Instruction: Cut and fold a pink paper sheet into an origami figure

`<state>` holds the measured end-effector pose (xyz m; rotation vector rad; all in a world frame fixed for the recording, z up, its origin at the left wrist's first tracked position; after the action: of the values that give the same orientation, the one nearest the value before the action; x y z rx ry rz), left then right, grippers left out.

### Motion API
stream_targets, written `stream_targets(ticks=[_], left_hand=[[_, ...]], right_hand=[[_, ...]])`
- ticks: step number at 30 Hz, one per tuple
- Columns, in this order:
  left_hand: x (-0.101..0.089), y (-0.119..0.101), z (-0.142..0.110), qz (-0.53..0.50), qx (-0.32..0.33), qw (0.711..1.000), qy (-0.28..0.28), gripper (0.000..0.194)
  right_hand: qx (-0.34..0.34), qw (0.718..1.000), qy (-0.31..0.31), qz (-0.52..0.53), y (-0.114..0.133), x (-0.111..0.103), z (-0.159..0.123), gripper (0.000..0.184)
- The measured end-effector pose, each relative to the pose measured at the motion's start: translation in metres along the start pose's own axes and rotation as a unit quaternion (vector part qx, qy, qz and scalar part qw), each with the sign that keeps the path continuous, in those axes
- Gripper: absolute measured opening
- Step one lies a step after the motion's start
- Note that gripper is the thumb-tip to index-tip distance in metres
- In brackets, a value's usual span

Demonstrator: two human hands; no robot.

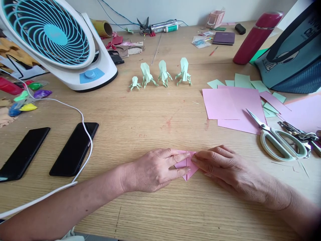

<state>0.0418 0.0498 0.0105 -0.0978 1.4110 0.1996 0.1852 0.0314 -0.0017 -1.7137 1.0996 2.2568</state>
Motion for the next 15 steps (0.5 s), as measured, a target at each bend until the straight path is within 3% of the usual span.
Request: stream_targets(ticks=[6, 15], left_hand=[[0.001, 0.0, 0.001, 0.0, 0.004, 1.0, 0.011, 0.036], [-0.001, -0.001, 0.001, 0.008, 0.007, 1.0, -0.002, 0.036]], right_hand=[[-0.013, 1.0, 0.022, 0.01, -0.001, 0.002, -0.006, 0.043], [-0.011, 1.0, -0.016, 0.004, 0.005, -0.003, -0.012, 0.048]])
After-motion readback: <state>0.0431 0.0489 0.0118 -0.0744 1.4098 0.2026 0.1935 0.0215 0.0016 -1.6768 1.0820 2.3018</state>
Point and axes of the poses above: each hand's wrist, its own z-axis towards the middle knuckle, its own x-axis out of the palm, y = z × x, the point moved 8 cm from there along z, towards the middle knuckle, and after that the axes turned 14 degrees about z, right-handed, at the moved point
